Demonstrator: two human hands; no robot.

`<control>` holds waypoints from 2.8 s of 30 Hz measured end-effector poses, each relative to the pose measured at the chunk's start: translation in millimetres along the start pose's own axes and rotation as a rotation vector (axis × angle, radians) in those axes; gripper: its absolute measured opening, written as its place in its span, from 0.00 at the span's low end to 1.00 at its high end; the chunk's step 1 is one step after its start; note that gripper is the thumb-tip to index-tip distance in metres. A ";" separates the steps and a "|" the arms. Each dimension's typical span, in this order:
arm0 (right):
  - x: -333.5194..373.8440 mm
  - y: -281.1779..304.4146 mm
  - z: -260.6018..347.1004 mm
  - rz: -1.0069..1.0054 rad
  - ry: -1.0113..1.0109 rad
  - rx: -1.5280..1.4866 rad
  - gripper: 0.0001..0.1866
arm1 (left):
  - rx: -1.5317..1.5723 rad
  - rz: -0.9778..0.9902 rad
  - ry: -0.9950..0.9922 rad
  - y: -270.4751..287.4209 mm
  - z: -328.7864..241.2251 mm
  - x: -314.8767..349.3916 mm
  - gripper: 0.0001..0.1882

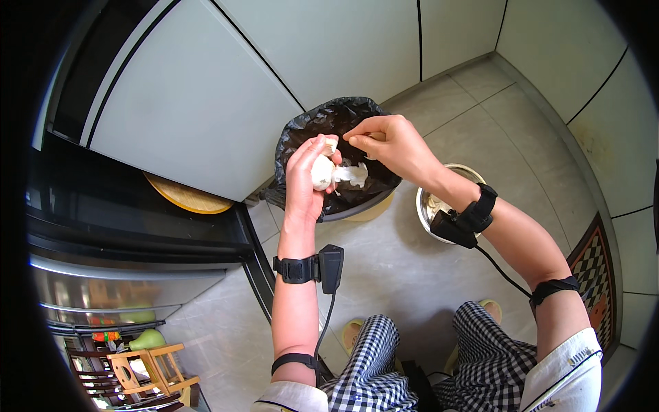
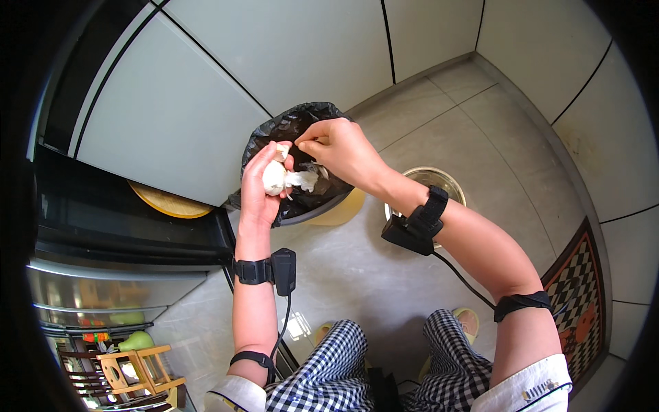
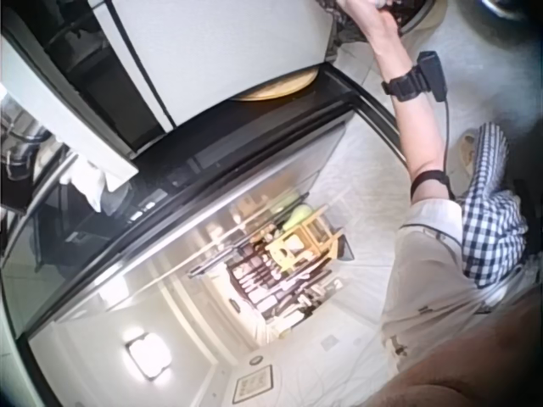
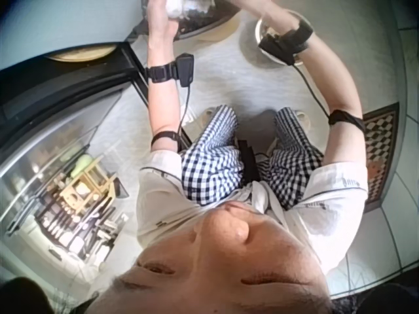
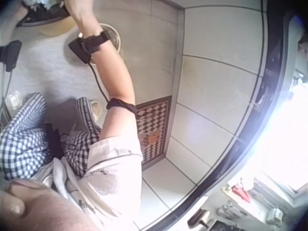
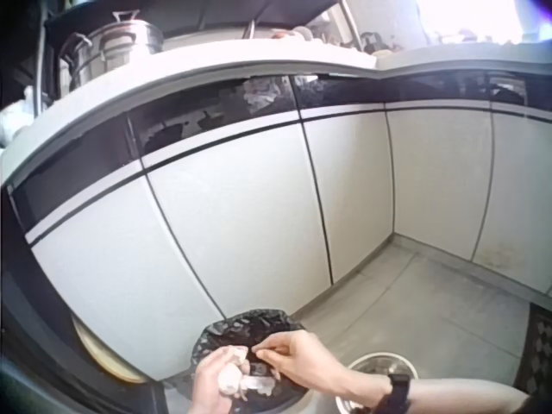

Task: The person is peeling cloves of garlic over a trash can and placing the peeled cloves into a metal bowl.

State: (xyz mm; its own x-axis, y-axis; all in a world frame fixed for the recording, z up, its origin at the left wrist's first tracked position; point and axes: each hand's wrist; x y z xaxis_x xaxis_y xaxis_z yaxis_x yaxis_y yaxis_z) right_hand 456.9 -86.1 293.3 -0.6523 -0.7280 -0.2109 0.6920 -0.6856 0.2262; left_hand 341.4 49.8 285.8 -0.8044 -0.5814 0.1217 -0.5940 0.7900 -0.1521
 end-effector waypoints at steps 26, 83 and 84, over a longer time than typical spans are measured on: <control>163.7 36.7 -55.8 0.390 -0.317 -0.124 0.09 | -0.499 0.296 -0.063 -38.1 88.8 133.9 0.15; 29.4 1.4 11.5 0.023 0.294 0.076 0.09 | -0.903 -0.135 -0.909 -15.9 -21.8 48.0 0.06; 26.5 -3.2 8.7 -0.008 0.320 0.080 0.08 | -0.900 -0.142 -0.918 -13.6 -21.4 45.9 0.06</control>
State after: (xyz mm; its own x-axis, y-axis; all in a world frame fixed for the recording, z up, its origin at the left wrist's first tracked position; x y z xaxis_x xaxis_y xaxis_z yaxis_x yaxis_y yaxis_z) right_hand 434.7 -103.2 295.3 -0.5183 -0.6949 -0.4984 0.6525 -0.6981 0.2948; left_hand 312.7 16.6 314.4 -0.6592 -0.3078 -0.6861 -0.7487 0.3541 0.5604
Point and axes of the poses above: each hand's wrist, its own x-axis away from the middle knuckle, its own y-axis out of the back of the hand, z = x × y, and after that the axes turned 5 degrees about -z, right-handed
